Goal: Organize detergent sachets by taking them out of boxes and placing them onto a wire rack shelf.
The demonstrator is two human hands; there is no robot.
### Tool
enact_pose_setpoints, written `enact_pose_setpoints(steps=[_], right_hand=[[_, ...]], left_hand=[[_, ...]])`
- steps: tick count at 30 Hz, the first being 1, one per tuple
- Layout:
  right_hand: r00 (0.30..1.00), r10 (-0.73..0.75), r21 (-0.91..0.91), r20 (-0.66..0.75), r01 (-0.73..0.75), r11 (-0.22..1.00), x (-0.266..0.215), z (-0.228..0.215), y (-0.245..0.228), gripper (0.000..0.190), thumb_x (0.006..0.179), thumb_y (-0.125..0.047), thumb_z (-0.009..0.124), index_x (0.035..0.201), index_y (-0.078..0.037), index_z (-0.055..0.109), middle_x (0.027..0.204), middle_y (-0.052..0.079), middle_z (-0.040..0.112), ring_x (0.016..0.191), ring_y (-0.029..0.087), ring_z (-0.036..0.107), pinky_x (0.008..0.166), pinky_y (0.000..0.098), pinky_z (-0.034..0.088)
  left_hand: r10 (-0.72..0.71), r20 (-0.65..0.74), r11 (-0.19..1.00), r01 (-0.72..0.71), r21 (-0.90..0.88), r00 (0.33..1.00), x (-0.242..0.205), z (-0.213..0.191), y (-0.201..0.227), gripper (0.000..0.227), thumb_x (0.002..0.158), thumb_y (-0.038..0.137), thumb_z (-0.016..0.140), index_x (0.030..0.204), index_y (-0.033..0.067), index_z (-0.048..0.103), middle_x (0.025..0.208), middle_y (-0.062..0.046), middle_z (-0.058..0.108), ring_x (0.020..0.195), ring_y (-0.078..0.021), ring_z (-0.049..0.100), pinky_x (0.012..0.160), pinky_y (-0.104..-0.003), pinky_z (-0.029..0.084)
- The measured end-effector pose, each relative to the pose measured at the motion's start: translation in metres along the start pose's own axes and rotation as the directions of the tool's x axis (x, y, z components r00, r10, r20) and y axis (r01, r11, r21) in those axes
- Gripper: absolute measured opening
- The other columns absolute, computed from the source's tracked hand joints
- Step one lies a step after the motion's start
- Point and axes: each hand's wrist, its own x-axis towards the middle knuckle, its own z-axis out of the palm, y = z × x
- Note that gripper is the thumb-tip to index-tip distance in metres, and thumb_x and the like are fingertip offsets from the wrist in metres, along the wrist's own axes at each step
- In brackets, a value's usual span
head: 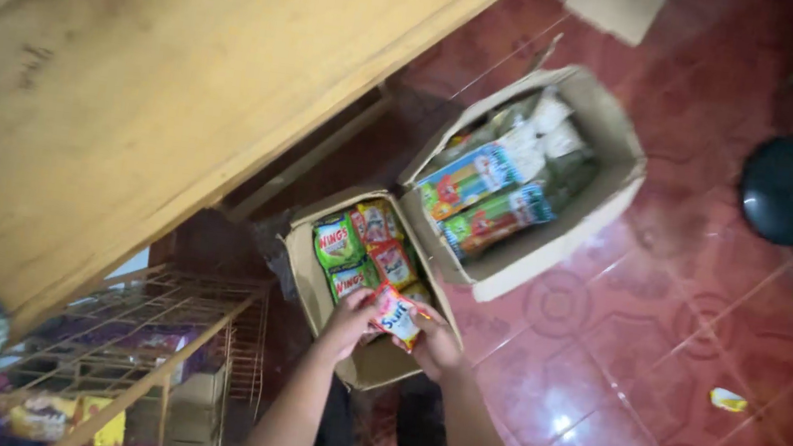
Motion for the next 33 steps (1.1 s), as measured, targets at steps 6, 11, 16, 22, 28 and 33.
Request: enact_pose_setpoints(steps=[6, 11, 16, 22, 28, 33], right_hand=[[0.987, -0.041, -0.191, -0.154, 0.011, 0.981, -0.057, 0.002, 0.005, 0.026, 0.103, -0.020, 0.055, 0.125, -0.008, 0.059, 0.109, 0.009, 0.072, 0.092, 0.021, 0.072, 0.076, 0.0439, 0.062], [0.972, -0.033, -0.087, -0.234, 0.013, 0.996, -0.064, -0.026, 0.046, 0.021, 0.107, -0.020, 0.057, 0.122, -0.005, 0.060, 0.098, 0.010, 0.065, 0.084, 0.021, 0.065, 0.077, 0.0459, 0.064], [0.949, 0.072, 0.035, -0.307, -0.064, 0.997, -0.067, 0.009, 0.040, 0.018, 0.102, -0.013, 0.049, 0.114, -0.009, 0.061, 0.101, 0.008, 0.071, 0.088, 0.023, 0.069, 0.077, 0.0443, 0.059], [0.909, 0.097, 0.042, -0.404, -0.088, 0.995, -0.039, -0.013, 0.049, 0.011, 0.099, -0.018, 0.051, 0.099, -0.012, 0.061, 0.087, 0.006, 0.060, 0.080, 0.022, 0.062, 0.079, 0.0471, 0.059], [0.954, -0.020, -0.397, -0.300, -0.106, 0.912, -0.038, -0.130, 0.134, 0.027, 0.108, -0.034, 0.057, 0.090, -0.014, 0.051, 0.072, 0.014, 0.044, 0.059, 0.029, 0.040, 0.050, 0.0507, 0.031], [0.786, 0.320, -0.255, -0.529, -0.507, 0.824, -0.122, -0.050, 0.076, 0.017, 0.100, -0.033, 0.058, 0.108, -0.020, 0.063, 0.093, -0.002, 0.069, 0.082, 0.016, 0.061, 0.081, 0.0409, 0.051]], left_hand=[[0.193, 0.009, 0.932, -0.187, 0.312, 0.981, -0.057, 0.026, 0.055, 0.022, 0.093, 0.022, 0.075, 0.102, 0.0019, 0.070, 0.089, -0.005, 0.069, 0.076, -0.0134, 0.071, 0.063, -0.035, 0.066], [0.102, -0.090, 0.925, -0.061, 0.376, 0.991, -0.086, 0.032, 0.050, 0.023, 0.094, 0.024, 0.075, 0.101, 0.0030, 0.070, 0.079, -0.003, 0.069, 0.064, -0.0134, 0.065, 0.052, -0.032, 0.057], [0.184, -0.009, 0.853, -0.155, 0.498, 0.983, -0.069, 0.023, 0.061, 0.026, 0.089, 0.025, 0.079, 0.101, 0.0024, 0.074, 0.076, -0.003, 0.071, 0.065, -0.0164, 0.068, 0.053, -0.032, 0.057], [0.240, -0.017, 0.616, -0.139, 0.776, 0.971, -0.037, 0.008, 0.069, 0.036, 0.087, 0.027, 0.081, 0.114, 0.0054, 0.070, 0.099, -0.012, 0.077, 0.089, -0.0209, 0.073, 0.082, -0.034, 0.057], [0.222, 0.003, 0.415, -0.097, 0.905, 0.975, -0.034, -0.075, 0.006, 0.067, 0.083, 0.006, 0.063, 0.149, 0.0077, 0.049, 0.135, -0.025, 0.063, 0.126, -0.0365, 0.061, 0.105, -0.040, 0.049], [-0.275, -0.277, 0.776, 0.383, 0.501, 0.921, -0.140, -0.044, 0.050, 0.050, 0.084, 0.014, 0.068, 0.134, 0.0163, 0.064, 0.102, -0.008, 0.069, 0.086, -0.0253, 0.064, 0.074, -0.043, 0.049]])
